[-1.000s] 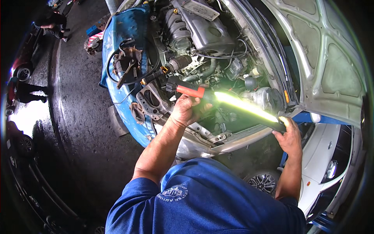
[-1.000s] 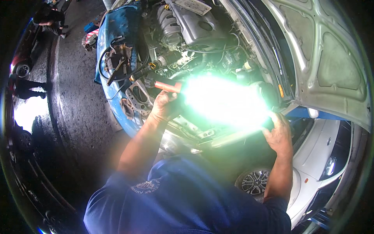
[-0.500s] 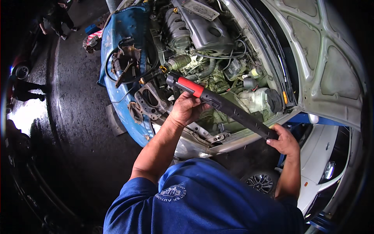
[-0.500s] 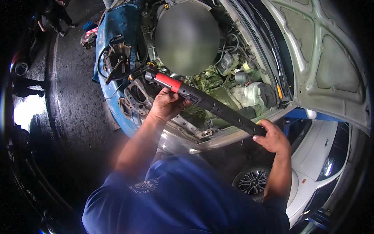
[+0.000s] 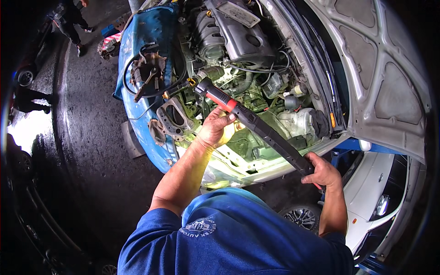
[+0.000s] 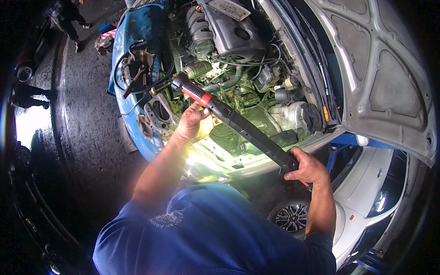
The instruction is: The person positions an under-hood work light across the engine bay and then works on engine components with their hands.
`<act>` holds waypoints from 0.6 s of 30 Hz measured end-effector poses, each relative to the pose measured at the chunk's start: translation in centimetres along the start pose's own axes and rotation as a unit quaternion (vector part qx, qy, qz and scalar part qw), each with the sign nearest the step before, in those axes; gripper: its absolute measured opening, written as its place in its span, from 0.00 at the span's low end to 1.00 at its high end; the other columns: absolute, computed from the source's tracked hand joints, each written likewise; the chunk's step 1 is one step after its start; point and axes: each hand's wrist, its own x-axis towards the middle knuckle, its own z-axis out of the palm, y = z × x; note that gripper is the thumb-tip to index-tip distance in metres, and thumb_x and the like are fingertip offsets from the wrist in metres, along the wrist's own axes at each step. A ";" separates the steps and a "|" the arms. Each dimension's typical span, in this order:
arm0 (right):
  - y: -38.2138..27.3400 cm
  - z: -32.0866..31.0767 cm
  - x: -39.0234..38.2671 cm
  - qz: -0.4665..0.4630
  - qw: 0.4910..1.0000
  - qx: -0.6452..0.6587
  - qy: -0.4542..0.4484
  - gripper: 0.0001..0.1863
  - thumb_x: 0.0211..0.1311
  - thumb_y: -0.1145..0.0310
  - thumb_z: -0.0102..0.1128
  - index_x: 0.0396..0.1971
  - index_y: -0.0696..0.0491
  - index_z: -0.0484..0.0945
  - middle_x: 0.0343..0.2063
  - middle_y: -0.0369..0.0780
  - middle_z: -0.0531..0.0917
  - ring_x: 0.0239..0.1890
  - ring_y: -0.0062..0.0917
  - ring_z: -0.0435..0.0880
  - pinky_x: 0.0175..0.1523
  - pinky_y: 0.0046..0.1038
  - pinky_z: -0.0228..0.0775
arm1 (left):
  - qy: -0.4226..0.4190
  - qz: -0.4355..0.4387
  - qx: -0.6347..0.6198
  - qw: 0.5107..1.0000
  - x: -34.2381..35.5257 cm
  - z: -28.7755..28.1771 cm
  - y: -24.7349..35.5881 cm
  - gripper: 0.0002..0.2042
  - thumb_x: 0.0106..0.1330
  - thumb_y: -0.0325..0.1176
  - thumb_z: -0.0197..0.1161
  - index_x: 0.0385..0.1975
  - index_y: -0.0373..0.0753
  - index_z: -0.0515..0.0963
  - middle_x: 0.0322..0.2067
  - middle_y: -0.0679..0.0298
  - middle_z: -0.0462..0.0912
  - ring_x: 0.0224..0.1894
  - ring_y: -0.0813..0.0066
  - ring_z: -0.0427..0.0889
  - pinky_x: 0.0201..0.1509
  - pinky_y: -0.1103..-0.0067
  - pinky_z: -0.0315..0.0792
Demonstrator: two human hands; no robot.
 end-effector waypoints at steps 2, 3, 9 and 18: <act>0.7 -0.5 0.4 -0.006 1.000 -0.018 -0.010 0.35 0.36 0.77 0.76 0.49 0.60 0.69 0.41 0.37 0.78 0.44 0.20 0.74 0.50 0.24 0.68 | 0.010 -0.002 0.002 1.000 0.0 0.3 0.2 0.18 0.58 0.26 0.67 0.49 0.44 0.76 0.43 0.64 0.80 0.48 0.65 0.78 0.50 0.65 0.73; 1.1 -0.8 0.6 -0.012 0.999 -0.034 -0.020 0.34 0.37 0.77 0.75 0.49 0.60 0.69 0.41 0.37 0.77 0.44 0.20 0.74 0.50 0.25 0.68 | 0.021 -0.005 0.005 1.000 0.0 0.4 0.4 0.17 0.58 0.26 0.67 0.48 0.44 0.76 0.43 0.64 0.81 0.48 0.65 0.78 0.49 0.66 0.73; -1.8 0.3 2.3 0.087 0.990 -0.075 0.080 0.34 0.41 0.77 0.73 0.52 0.61 0.69 0.38 0.38 0.78 0.41 0.20 0.75 0.48 0.24 0.69 | 0.144 -0.072 0.120 0.980 0.3 0.0 1.0 0.13 0.63 0.29 0.65 0.45 0.40 0.73 0.32 0.66 0.79 0.28 0.76 0.78 0.34 0.75 0.74; -2.9 -2.6 8.5 -0.187 0.899 -0.373 0.134 0.24 0.36 0.71 0.66 0.40 0.61 0.76 0.34 0.48 0.78 0.40 0.44 0.78 0.45 0.36 0.71 | -0.041 0.150 0.890 0.428 0.7 5.3 4.4 0.30 0.42 0.42 0.75 0.48 0.40 0.75 0.45 0.52 0.70 0.50 0.51 0.70 0.53 0.62 0.69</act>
